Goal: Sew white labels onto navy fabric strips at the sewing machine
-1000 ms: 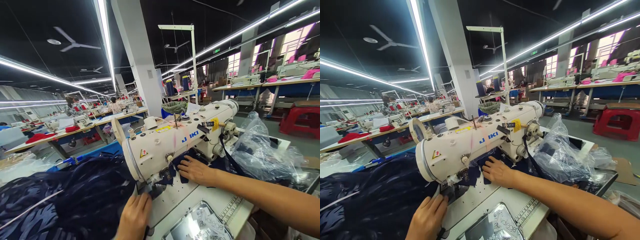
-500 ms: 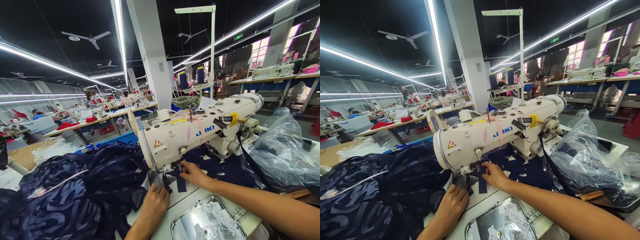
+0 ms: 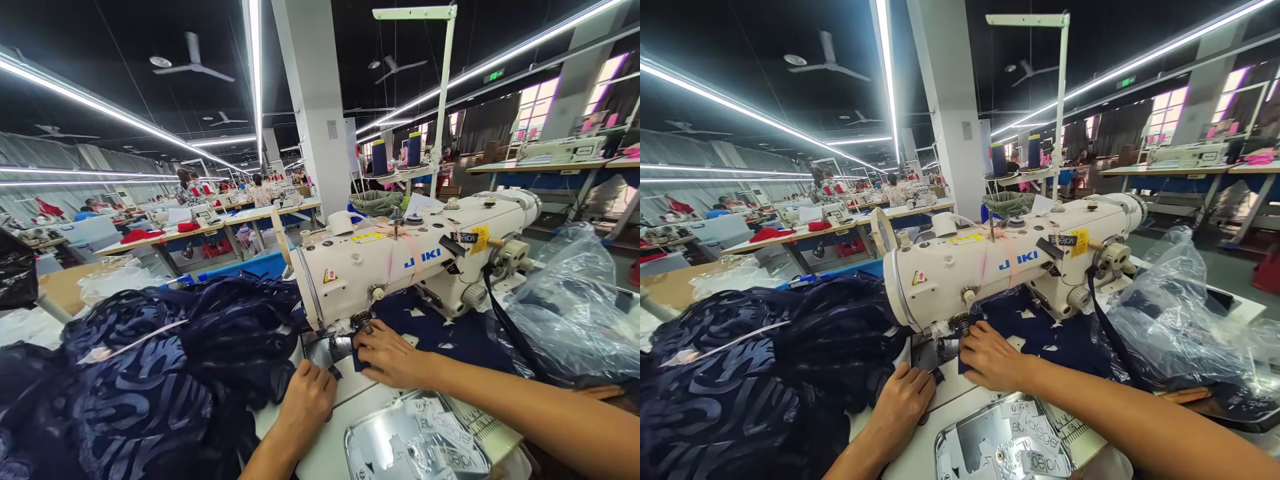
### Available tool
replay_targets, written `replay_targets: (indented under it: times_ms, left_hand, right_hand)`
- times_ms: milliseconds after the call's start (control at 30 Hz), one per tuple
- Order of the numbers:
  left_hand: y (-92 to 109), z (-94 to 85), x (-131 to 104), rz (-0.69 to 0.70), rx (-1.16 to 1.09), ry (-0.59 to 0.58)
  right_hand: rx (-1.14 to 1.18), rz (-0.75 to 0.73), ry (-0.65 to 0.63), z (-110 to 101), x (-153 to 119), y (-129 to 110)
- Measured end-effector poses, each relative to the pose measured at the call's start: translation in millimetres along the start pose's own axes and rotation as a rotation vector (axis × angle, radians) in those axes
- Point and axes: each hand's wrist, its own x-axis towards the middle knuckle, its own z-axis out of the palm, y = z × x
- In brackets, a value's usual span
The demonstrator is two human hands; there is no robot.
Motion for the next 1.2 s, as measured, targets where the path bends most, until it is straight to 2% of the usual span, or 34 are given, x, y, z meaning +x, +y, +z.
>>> replay_targets:
  times_ms: [133, 333, 467, 600, 667, 733, 833, 967, 1033, 1100, 1200]
  left_hand:
    - [0.9, 2.0, -1.4, 0.010, 0.017, -0.004]
    - [0.2, 3.8, -1.3, -0.002, -0.005, 0.054]
    - [0.6, 4.3, -1.0, -0.007, -0.005, 0.056]
    - [1.1, 6.9, -2.1, -0.011, 0.000, 0.056]
    - [1.0, 8.6, -3.3, -0.014, -0.001, 0.053]
    - [0.8, 9.8, -4.4, -0.015, -0.004, 0.048]
    - [0.8, 10.0, -4.8, -0.014, -0.005, 0.051]
    - [0.9, 8.5, -3.7, -0.010, 0.004, 0.073]
    - [0.7, 7.9, -3.7, -0.010, 0.013, 0.078]
    - [0.2, 7.8, -4.4, -0.013, 0.022, 0.089]
    - [-0.6, 9.0, -5.6, -0.018, 0.028, 0.112]
  right_hand:
    - [-0.147, -0.133, 0.014, 2.0, 3.4, -1.6]
    - [-0.222, -0.188, 0.024, 10.1, 5.3, -4.2]
    - [-0.088, -0.047, 0.024, 15.8, 9.6, -9.3]
    - [0.111, 0.132, -0.053, 14.3, 16.2, -16.3]
    - [0.175, 0.163, -0.093, 10.1, 16.7, -17.1]
    - [0.227, 0.121, -0.122, 4.6, 13.8, -14.5]
    - [0.230, -0.025, -0.144, -1.3, 6.6, -5.8]
    - [-0.005, -0.210, -0.138, 0.1, 4.3, 4.1]
    - [-0.066, -0.232, -0.134, 1.5, 7.5, 5.3]
    - [-0.016, -0.173, -0.102, 0.4, 11.0, 4.5]
    - [0.192, 0.010, -0.006, -5.7, 11.6, 1.9]
